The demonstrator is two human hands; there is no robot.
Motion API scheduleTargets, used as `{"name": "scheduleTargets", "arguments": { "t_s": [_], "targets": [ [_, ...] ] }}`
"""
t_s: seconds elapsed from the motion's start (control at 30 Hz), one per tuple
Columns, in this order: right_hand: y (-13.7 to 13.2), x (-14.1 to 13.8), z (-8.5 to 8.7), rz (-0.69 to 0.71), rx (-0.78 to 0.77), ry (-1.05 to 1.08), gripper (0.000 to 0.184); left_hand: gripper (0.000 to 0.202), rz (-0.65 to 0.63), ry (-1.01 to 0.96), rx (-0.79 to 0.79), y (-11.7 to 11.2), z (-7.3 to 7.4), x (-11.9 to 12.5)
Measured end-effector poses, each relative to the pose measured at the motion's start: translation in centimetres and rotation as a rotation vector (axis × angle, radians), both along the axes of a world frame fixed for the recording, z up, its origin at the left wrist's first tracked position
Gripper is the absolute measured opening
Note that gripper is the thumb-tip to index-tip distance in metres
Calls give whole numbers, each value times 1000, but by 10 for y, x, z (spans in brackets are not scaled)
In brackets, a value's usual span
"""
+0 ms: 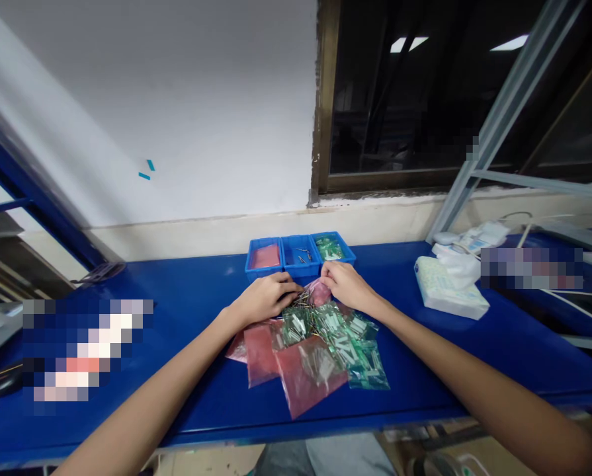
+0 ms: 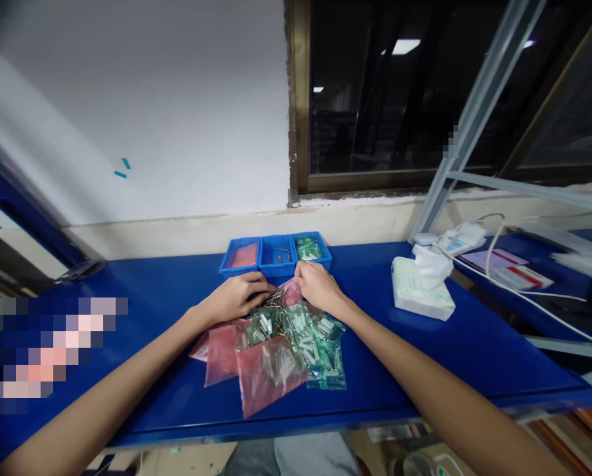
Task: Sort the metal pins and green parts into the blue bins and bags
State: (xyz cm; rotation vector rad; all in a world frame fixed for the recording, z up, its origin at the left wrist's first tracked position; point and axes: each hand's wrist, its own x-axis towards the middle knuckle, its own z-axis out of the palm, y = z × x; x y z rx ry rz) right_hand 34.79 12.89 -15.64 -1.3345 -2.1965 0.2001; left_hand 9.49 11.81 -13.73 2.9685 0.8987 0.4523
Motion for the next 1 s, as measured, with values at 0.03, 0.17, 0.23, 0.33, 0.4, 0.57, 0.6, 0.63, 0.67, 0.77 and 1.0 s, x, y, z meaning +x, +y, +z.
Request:
{"name": "scheduleTargets", "arguments": {
  "t_s": [0.03,0.17,0.23,0.33,0.4,0.57,0.6,0.63,0.67,0.77,1.0],
  "targets": [
    [-2,-1,3,7,28,27,11,31,1,-15,-1,-1,1,0],
    [-10,-7,15,23,121,165,11,30,3,-59,11,-2,2,1],
    [-13,-9,20,22,134,244,10,30,4,-70,9,-1,1,1],
    [-14,-11,23,-6,124,330,8,28,19,-90,-6,2,-1,0],
    [-13,-11,24,-30,130,364,8,28,25,-108,-15,4,-1,-1],
    [-10,-6,30,-81,184,481,9,27,30,-138,-39,5,-2,0],
    [-10,-5,32,-92,201,503,9,27,36,-144,-46,5,-2,-1],
    [-10,-3,33,-103,219,522,9,27,42,-154,-56,4,-2,-1],
    [-10,-2,35,-114,239,539,9,27,46,-171,-66,4,-2,-1],
    [-10,0,36,-141,295,588,9,26,68,-269,-104,4,-4,1],
    [-14,-11,28,-82,220,793,14,50,203,-656,-246,-3,-4,16]
  ]
}}
